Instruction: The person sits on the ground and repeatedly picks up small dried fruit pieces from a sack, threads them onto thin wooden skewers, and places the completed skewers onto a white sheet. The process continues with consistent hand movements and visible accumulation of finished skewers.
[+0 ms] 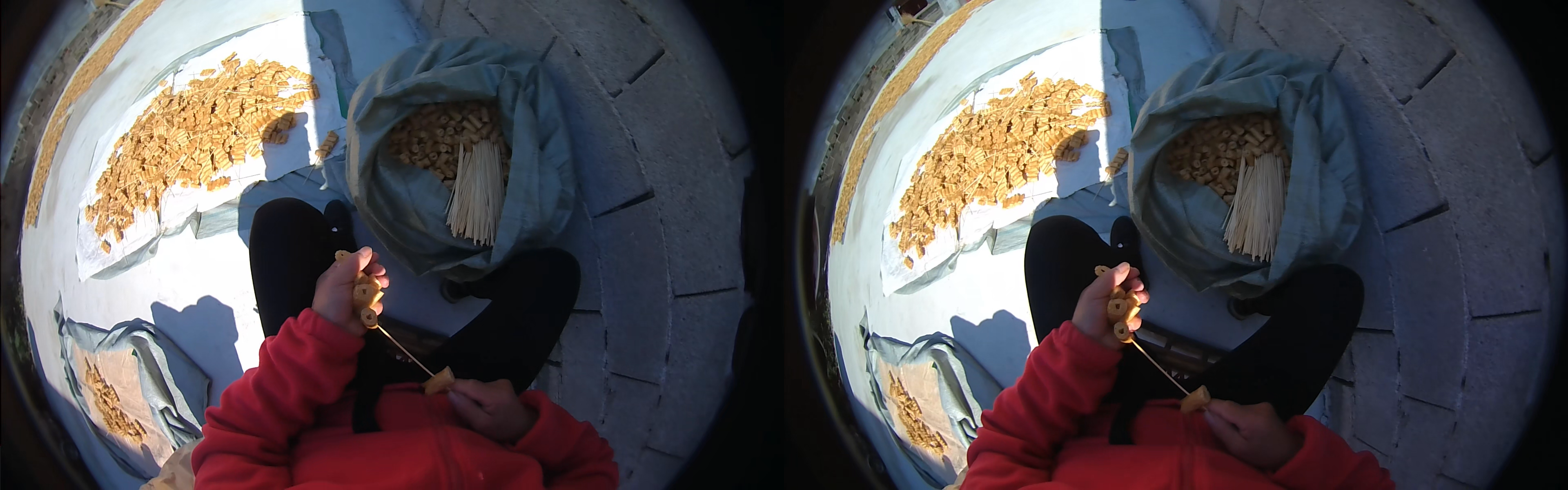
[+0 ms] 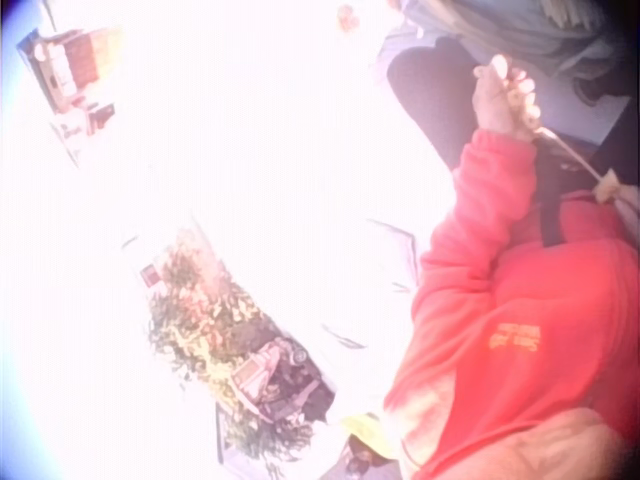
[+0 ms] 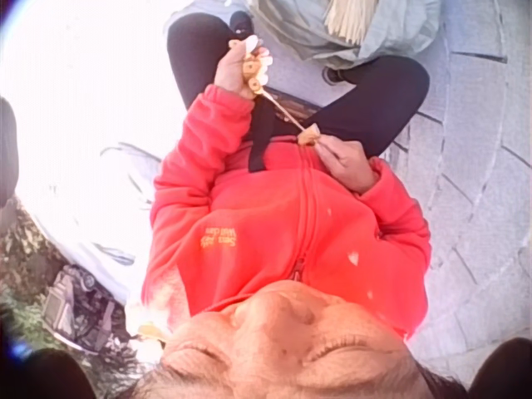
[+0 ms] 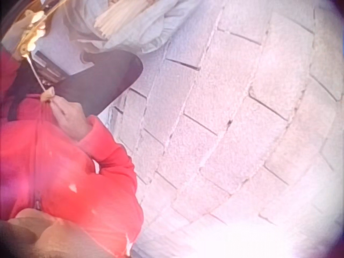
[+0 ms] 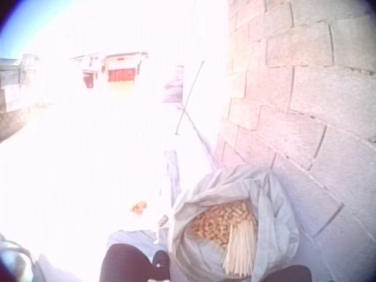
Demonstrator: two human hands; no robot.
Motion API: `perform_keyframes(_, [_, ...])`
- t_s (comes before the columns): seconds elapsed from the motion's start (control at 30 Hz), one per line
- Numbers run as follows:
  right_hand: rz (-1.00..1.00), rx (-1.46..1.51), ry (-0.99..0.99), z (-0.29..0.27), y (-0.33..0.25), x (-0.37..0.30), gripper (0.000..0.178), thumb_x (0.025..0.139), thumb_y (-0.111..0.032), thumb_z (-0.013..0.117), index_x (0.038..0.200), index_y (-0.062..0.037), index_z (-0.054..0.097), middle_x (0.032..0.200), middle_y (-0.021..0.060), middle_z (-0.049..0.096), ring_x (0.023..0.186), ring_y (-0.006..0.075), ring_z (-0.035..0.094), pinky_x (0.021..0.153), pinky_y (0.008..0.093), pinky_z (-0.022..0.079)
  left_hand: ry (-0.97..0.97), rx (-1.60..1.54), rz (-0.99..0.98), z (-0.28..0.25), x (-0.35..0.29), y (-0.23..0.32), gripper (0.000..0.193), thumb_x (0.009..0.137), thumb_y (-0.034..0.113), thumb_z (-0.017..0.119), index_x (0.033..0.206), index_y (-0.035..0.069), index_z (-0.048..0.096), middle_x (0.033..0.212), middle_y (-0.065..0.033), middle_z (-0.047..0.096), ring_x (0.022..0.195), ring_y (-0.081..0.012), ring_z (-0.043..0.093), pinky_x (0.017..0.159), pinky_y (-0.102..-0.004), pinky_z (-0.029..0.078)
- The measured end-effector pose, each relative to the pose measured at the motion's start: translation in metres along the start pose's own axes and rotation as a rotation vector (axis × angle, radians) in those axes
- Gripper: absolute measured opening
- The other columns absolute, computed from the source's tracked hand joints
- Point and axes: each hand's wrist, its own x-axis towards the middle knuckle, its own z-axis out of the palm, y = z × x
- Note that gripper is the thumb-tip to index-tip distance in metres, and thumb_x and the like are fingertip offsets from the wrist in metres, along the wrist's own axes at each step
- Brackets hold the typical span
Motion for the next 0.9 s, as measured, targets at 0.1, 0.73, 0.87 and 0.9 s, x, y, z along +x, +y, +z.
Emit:
perform_keyframes(0.1, [-0.024,0.018,0.031,0.002,0.002,0.0,0.02,0.091,-0.015,0.05,0.107,-0.0039,0.056,0.068,0.0101,0.06,0.059,0.0184,0.062,0.055,0.0281,0.049,0.012,0.055,0.014,0.001,0.0,-0.001,0.02,0.086,0.028,0.057,0.088,0.009,0.053,0.076,-0.0011,0.054,0.067,-0.0132,0.055,0.042,-0.0229,0.041])
perform_keyframes(0.73, [0.312,0.537,0.174,-0.007,-0.001,-0.005,0.023,0.093,-0.013,0.047,0.107,0.0009,0.058,0.064,0.0004,0.055,0.056,0.0057,0.051,0.053,0.021,0.043,-0.231,0.347,0.024,-0.008,-0.008,-0.002,0.032,0.091,0.032,0.051,0.1,0.001,0.054,0.081,-0.0085,0.06,0.056,-0.0117,0.054,0.04,-0.0204,0.04])
perform_keyframes(0.87, [0.334,0.562,0.185,-0.004,0.004,-0.003,0.022,0.092,-0.014,0.049,0.105,0.0007,0.059,0.063,-0.0005,0.054,0.055,0.0051,0.05,0.053,0.02,0.042,-0.423,0.269,-0.06,-0.003,-0.019,-0.013,0.032,0.089,0.034,0.055,0.096,0.003,0.055,0.08,-0.0092,0.06,0.05,-0.0114,0.052,0.039,-0.0203,0.04])
perform_keyframes(0.9, [0.359,0.543,0.186,-0.003,0.002,-0.004,0.022,0.092,-0.014,0.05,0.105,0.0007,0.059,0.063,-0.0004,0.054,0.055,0.0052,0.05,0.053,0.02,0.042,-0.38,0.255,-0.028,-0.001,-0.02,-0.016,0.031,0.088,0.034,0.057,0.095,0.003,0.055,0.079,-0.009,0.06,0.05,-0.0114,0.053,0.039,-0.0203,0.041])
